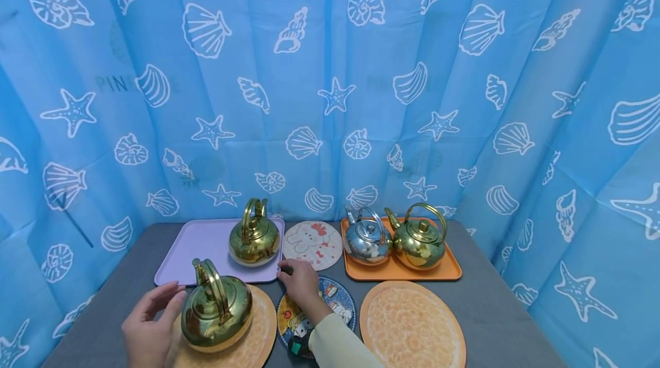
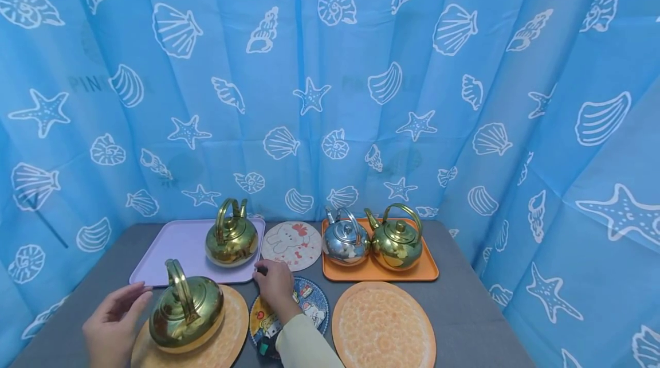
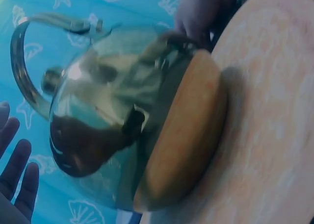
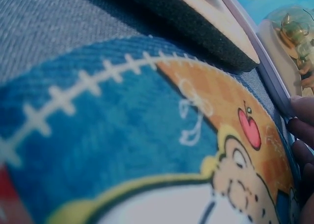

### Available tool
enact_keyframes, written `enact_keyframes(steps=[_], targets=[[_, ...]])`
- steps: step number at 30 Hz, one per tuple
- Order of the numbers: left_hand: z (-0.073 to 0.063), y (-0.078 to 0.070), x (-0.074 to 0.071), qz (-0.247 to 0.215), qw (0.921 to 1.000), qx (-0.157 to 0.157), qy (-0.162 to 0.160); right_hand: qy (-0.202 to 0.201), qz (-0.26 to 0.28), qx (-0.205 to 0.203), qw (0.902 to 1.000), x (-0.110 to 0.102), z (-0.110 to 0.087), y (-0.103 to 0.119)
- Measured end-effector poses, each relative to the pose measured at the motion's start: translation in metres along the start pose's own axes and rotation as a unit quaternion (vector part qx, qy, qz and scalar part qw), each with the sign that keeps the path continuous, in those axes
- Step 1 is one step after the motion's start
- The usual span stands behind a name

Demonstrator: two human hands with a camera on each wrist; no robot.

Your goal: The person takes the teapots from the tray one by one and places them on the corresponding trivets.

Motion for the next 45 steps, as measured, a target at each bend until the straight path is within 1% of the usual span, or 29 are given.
enact_keyframes(steps=[4, 8, 11, 15, 19, 21, 23, 27, 30, 32, 34, 39, 41, 43, 45], targets=[[0.007, 0.006, -0.003, 0.017, 0.9998, 0.009, 0.002, 0.002, 0.000, 0.004, 1.0000, 0.000, 0.000, 0.000], [0.011, 0.014, -0.006, 0.024, 0.9997, 0.006, 0.007, 0.004, 0.002, 0.005, 1.0000, 0.001, 0.000, 0.000], [0.013, 0.022, -0.008, 0.020, 0.9997, 0.010, 0.012, 0.005, 0.002, 0.005, 1.0000, 0.000, 0.000, 0.000], [0.018, 0.035, -0.010, 0.034, 0.9993, -0.008, 0.015, 0.002, 0.001, 0.004, 1.0000, 0.000, 0.000, 0.001], [0.023, 0.042, -0.013, 0.075, 0.9961, -0.042, 0.017, -0.002, 0.002, 0.003, 1.0000, 0.000, -0.001, 0.000], [0.026, 0.046, -0.014, 0.085, 0.9952, -0.044, 0.019, -0.002, 0.002, 0.003, 1.0000, 0.001, -0.001, 0.000], [0.027, 0.049, -0.014, 0.096, 0.9945, -0.038, 0.017, -0.003, 0.003, 0.003, 1.0000, 0.001, -0.001, 0.000], [0.032, 0.057, -0.015, 0.103, 0.9943, -0.021, 0.016, 0.001, 0.003, 0.004, 1.0000, 0.001, 0.000, 0.000], [0.035, 0.063, -0.016, 0.099, 0.9949, -0.009, 0.019, 0.001, 0.001, 0.006, 1.0000, 0.001, -0.001, 0.000], [0.038, 0.068, -0.017, 0.101, 0.9946, -0.008, 0.022, 0.000, 0.001, 0.007, 1.0000, 0.000, -0.001, 0.000], [0.042, 0.072, -0.018, 0.108, 0.9936, -0.018, 0.027, -0.003, -0.001, 0.007, 1.0000, 0.000, -0.001, 0.000], [0.052, 0.078, -0.018, 0.132, 0.9872, -0.071, 0.055, -0.010, -0.003, 0.006, 0.9999, 0.002, -0.001, 0.000], [0.057, 0.081, -0.018, 0.128, 0.9862, -0.084, 0.062, -0.011, -0.004, 0.007, 0.9999, 0.002, -0.001, -0.001], [0.061, 0.084, -0.018, 0.126, 0.9855, -0.090, 0.070, -0.013, -0.006, 0.007, 0.9999, 0.002, -0.001, -0.001], [0.065, 0.086, -0.017, 0.130, 0.9834, -0.099, 0.079, -0.012, -0.006, 0.008, 0.9999, 0.002, -0.001, -0.001]])
Point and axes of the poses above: each hand's wrist, its own z-axis towards the middle knuckle, its own x-axis out of the palm, y = z × x, the point moved 2 cm from there along z, towards the middle knuckle, and after that the axes turned 8 degrees about -z, right-handed, at the moved point
